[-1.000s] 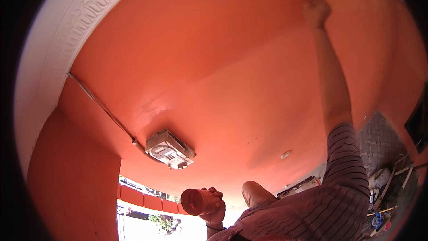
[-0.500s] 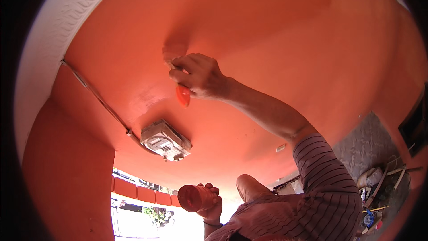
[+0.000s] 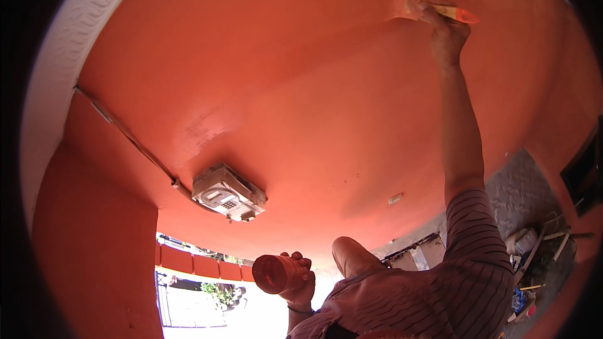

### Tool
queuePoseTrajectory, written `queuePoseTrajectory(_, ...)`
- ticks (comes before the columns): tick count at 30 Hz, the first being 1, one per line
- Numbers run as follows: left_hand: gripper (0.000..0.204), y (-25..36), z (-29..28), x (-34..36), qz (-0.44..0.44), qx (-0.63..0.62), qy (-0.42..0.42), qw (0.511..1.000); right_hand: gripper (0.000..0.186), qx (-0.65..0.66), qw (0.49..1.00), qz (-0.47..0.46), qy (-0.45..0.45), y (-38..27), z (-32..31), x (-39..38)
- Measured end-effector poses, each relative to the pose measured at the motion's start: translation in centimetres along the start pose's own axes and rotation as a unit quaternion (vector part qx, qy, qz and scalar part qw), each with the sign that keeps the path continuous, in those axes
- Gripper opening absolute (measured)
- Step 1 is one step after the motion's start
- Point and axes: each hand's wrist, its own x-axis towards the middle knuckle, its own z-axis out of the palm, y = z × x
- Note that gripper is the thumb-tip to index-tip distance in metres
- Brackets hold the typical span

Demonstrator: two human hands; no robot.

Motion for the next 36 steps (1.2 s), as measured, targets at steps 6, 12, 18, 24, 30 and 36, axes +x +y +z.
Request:
queuePoseTrajectory(6,0.056,0.2,-0.1,-0.1,0.006,0.018,0.012,1.000,0.015,-0.091,0.995,-0.003,0.047,0.9,-6.0,4.3)
queuePoseTrajectory(12,0.060,0.9,-0.5,-0.3,0.007,-0.010,-0.002,1.000,0.015,-0.197,0.969,-0.140,0.046,3.6,-12.5,9.3)
queuePoseTrajectory(18,0.060,1.8,-1.1,-0.9,0.006,-0.006,0.000,1.000,0.014,-0.298,0.933,-0.174,0.102,6.2,-12.5,7.8)
queuePoseTrajectory(24,0.060,0.7,0.0,0.0,-0.004,-0.028,-0.009,1.000,0.011,-0.232,0.929,-0.289,0.020,4.7,-0.5,-1.4)
queuePoseTrajectory(30,0.061,-0.2,0.4,0.7,-0.023,0.016,0.020,0.999,0.028,-0.216,0.922,-0.289,-0.141,-1.2,7.6,-10.3)
queuePoseTrajectory(36,0.057,-0.5,0.1,1.4,-0.055,-0.008,0.036,0.998,0.023,-0.062,0.948,-0.224,-0.216,-3.7,12.4,-15.6)
